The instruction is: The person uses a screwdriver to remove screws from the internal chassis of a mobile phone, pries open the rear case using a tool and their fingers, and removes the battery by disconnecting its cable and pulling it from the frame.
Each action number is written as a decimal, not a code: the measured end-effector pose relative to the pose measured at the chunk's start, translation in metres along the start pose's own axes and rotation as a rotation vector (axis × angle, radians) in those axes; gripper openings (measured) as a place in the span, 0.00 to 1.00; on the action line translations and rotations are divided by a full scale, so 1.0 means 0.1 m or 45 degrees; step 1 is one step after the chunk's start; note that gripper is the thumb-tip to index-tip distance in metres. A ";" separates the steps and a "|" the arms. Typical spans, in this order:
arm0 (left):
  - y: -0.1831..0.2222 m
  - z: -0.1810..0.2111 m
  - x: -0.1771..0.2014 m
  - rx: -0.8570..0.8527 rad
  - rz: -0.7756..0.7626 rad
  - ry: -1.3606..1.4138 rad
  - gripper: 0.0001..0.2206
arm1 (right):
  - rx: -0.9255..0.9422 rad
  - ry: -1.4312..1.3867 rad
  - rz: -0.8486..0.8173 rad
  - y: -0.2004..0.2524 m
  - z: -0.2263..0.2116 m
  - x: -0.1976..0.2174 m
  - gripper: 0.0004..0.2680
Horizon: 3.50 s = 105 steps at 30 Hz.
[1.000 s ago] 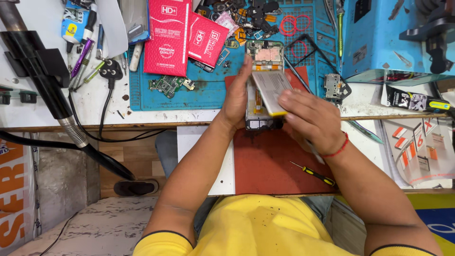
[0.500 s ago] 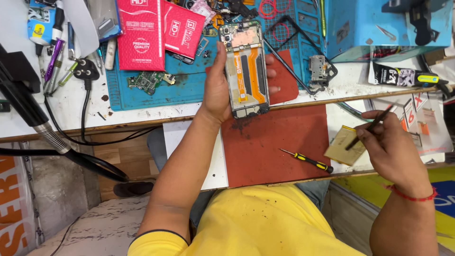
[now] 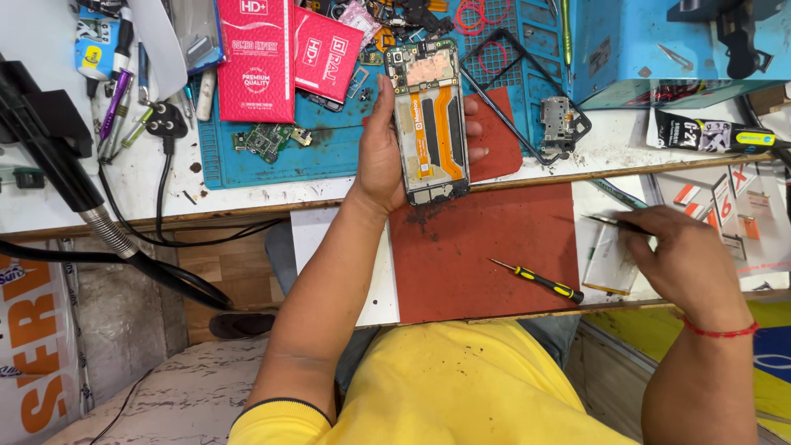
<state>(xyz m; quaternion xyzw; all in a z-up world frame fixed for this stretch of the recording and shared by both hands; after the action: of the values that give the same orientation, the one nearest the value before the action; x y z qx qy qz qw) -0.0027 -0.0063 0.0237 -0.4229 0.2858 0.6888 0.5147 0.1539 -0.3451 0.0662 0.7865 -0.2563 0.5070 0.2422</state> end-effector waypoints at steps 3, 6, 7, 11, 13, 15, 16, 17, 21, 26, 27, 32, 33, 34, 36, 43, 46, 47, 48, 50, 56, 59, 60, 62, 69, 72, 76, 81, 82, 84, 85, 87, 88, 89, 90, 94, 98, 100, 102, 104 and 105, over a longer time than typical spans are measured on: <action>0.00 -0.01 -0.01 -0.014 -0.006 -0.014 0.36 | -0.059 0.251 0.023 0.03 -0.06 0.07 0.09; 0.01 -0.02 -0.04 -0.064 0.020 0.016 0.36 | 0.069 0.291 0.152 0.05 -0.28 0.19 0.10; 0.03 -0.03 -0.06 -0.072 0.029 -0.008 0.36 | 0.104 0.159 0.198 0.03 -0.39 0.21 0.08; 0.36 -0.28 -0.27 0.040 0.067 -0.010 0.37 | 0.260 -0.449 0.208 -0.06 -0.91 0.18 0.07; 0.56 -0.43 -0.42 0.153 0.092 0.037 0.36 | 0.448 -0.572 0.148 -0.20 -1.20 0.13 0.08; 0.68 -0.54 -0.54 0.240 0.139 0.083 0.35 | 0.701 -0.569 0.254 -0.35 -1.47 0.13 0.07; 0.71 -0.56 -0.59 0.251 0.141 0.060 0.34 | 0.726 -0.541 0.264 -0.43 -1.56 0.15 0.07; 0.74 -0.57 -0.62 0.262 0.143 0.037 0.33 | 0.751 -0.514 0.273 -0.49 -1.63 0.15 0.07; 0.79 -0.58 -0.64 0.295 0.165 -0.023 0.31 | 0.817 -0.475 0.278 -0.57 -1.76 0.13 0.06; 0.76 -0.64 -0.58 0.295 0.176 -0.150 0.30 | 0.833 -0.444 0.256 -0.61 -1.70 0.12 0.06; 0.75 -0.65 -0.57 0.284 0.193 -0.192 0.30 | 0.835 -0.439 0.252 -0.62 -1.69 0.12 0.06; 0.74 -0.72 -0.49 0.254 0.199 -0.315 0.32 | 0.852 -0.310 0.232 -0.65 -1.68 0.09 0.08; 0.74 -0.73 -0.49 0.246 0.191 -0.337 0.32 | 0.828 -0.288 0.187 -0.66 -1.69 0.08 0.08; 0.74 -0.73 -0.48 0.274 0.210 -0.334 0.32 | 0.844 -0.244 0.191 -0.66 -1.70 0.08 0.08; 0.75 -0.73 -0.48 0.330 0.248 -0.326 0.30 | 0.873 -0.156 0.199 -0.66 -1.73 0.10 0.09; 0.76 -0.66 -0.57 0.306 0.319 0.003 0.26 | 1.057 -0.179 0.432 -0.58 -1.75 0.09 0.09; 0.77 -0.65 -0.58 0.291 0.313 0.038 0.28 | 1.132 -0.386 0.431 -0.54 -1.63 0.00 0.08; 0.78 -0.65 -0.55 0.283 0.288 0.017 0.29 | 1.106 -0.490 0.404 -0.52 -1.59 -0.04 0.08; 0.79 -0.65 -0.53 0.275 0.265 -0.005 0.30 | 1.078 -0.594 0.377 -0.50 -1.56 -0.07 0.08; 0.80 -0.66 -0.52 0.238 0.134 0.114 0.32 | 1.094 -0.701 0.326 -0.43 -1.51 -0.11 0.08; 0.76 -0.54 -0.62 -0.037 0.160 0.092 0.35 | 0.981 -0.718 0.199 -0.17 -1.51 -0.26 0.15; 0.77 -0.57 -0.64 -0.141 0.075 0.114 0.36 | 0.992 -0.744 0.313 -0.10 -1.51 -0.31 0.14; 0.76 -0.58 -0.64 -0.186 0.023 0.123 0.36 | 1.002 -0.781 0.359 -0.10 -1.51 -0.31 0.14; 0.73 -0.64 -0.59 -0.236 0.131 0.027 0.35 | 0.963 -0.775 0.383 -0.10 -1.51 -0.32 0.13; 0.73 -0.62 -0.49 -0.264 0.256 -0.046 0.35 | 0.854 -0.768 0.325 -0.14 -1.49 -0.40 0.08; 0.72 -0.58 -0.50 -0.314 0.232 0.067 0.36 | 0.897 -0.814 0.463 -0.10 -1.43 -0.43 0.03; 0.72 -0.51 -0.49 -0.375 0.299 0.032 0.37 | 0.861 -1.316 0.264 -0.05 -1.38 -0.48 0.05; 0.68 -0.58 -0.55 -0.365 0.291 -0.059 0.37 | 0.848 -0.921 0.238 -0.15 -1.43 -0.54 0.16; 0.66 -0.58 -0.56 -0.351 0.256 -0.018 0.38 | 0.834 -0.784 0.327 -0.14 -1.48 -0.54 0.16; 0.63 -0.57 -0.58 -0.323 0.188 0.065 0.39 | 0.799 -0.506 0.499 -0.14 -1.58 -0.53 0.17; 0.62 -0.56 -0.58 -0.329 0.192 0.040 0.39 | 0.780 -0.599 0.472 -0.16 -1.60 -0.51 0.16; 0.61 -0.56 -0.56 -0.352 0.215 -0.009 0.39 | 0.752 -0.791 0.400 -0.20 -1.63 -0.50 0.15; 0.62 -0.57 -0.54 -0.346 0.221 -0.018 0.39 | 0.756 -0.760 0.358 -0.21 -1.63 -0.49 0.15; 0.62 -0.58 -0.53 -0.340 0.226 -0.026 0.39 | 0.760 -0.729 0.316 -0.24 -1.61 -0.47 0.16; 0.61 -0.60 -0.51 -0.329 0.230 -0.032 0.39 | 0.759 -0.696 0.275 -0.26 -1.59 -0.45 0.16; 0.62 -0.61 -0.37 -0.234 0.213 -0.184 0.37 | 0.756 -0.809 0.077 -0.30 -1.50 -0.42 0.16; 0.60 -0.48 -0.27 -0.083 0.032 -0.309 0.34 | 0.748 -0.914 -0.030 -0.35 -1.40 -0.39 0.14; 0.65 -0.34 -0.27 -0.007 -0.084 -0.451 0.34 | 0.742 -0.924 -0.057 -0.36 -1.35 -0.35 0.14; 0.71 -0.20 -0.29 0.101 -0.227 -0.646 0.39 | 0.731 -0.897 -0.081 -0.36 -1.32 -0.32 0.14; 0.70 -0.17 -0.30 0.143 -0.230 -0.593 0.42 | 0.755 -0.948 -0.110 -0.38 -1.30 -0.31 0.14; 0.70 -0.18 -0.30 0.166 -0.230 -0.565 0.43 | 0.765 -0.973 -0.125 -0.38 -1.30 -0.31 0.14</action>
<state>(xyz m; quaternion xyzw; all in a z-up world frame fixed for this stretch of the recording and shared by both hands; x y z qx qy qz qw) -0.0607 -0.0567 0.0386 -0.2510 0.1705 0.6961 0.6506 0.0801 -0.2284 0.0804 0.9626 -0.1317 0.2214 -0.0834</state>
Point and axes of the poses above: each hand's wrist, its own y-axis away from the middle knuckle, its own x-axis out of the back of the hand, z = x × y, the point moved 2 cm from there along -y, towards the middle knuckle, and after that the axes turned 2 degrees about -y, right-handed, at the moved point
